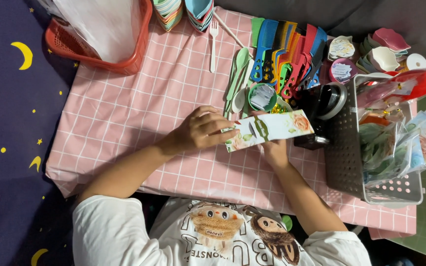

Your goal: The person places plastic forks and spoons into a clear plastic sleeve and secures it with a floral paper band. They repeat this process for multiple sets of cutlery, placing the finished packages into a basket.

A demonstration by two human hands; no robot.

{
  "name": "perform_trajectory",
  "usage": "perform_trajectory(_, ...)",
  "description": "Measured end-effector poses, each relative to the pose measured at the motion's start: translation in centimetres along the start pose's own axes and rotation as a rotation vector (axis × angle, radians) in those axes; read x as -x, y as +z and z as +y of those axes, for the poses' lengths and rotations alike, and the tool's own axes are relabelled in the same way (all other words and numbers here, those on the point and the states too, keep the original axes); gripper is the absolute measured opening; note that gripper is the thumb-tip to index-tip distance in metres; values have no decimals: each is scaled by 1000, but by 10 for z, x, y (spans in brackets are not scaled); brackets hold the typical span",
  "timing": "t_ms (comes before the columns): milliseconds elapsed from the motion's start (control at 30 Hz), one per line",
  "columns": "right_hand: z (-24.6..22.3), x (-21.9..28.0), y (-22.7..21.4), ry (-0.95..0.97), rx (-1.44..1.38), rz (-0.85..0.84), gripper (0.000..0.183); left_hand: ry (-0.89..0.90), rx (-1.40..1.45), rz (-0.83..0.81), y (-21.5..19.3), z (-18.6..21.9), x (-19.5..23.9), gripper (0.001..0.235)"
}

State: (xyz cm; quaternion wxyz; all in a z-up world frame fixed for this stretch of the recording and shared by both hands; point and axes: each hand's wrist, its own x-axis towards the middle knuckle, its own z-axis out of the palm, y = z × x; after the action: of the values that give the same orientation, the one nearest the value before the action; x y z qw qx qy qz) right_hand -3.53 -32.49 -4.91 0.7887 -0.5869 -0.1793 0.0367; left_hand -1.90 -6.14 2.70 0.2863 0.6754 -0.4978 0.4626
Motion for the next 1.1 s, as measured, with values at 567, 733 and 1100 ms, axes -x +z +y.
perform_trajectory(567, 41, 14, -8, -65, 169, 224, 41, 106, 95, -76, 40, 4, 38, 15)
perform_trajectory(733, 65, 21, -29, -92, 399, 304, 24, -17, -16, -96, 17, -41, 39, 47)
perform_trajectory(1100, 20, 16, 18, -129, 472, 200, 12, -643, -735, 98, -146, -158, -1, 23)
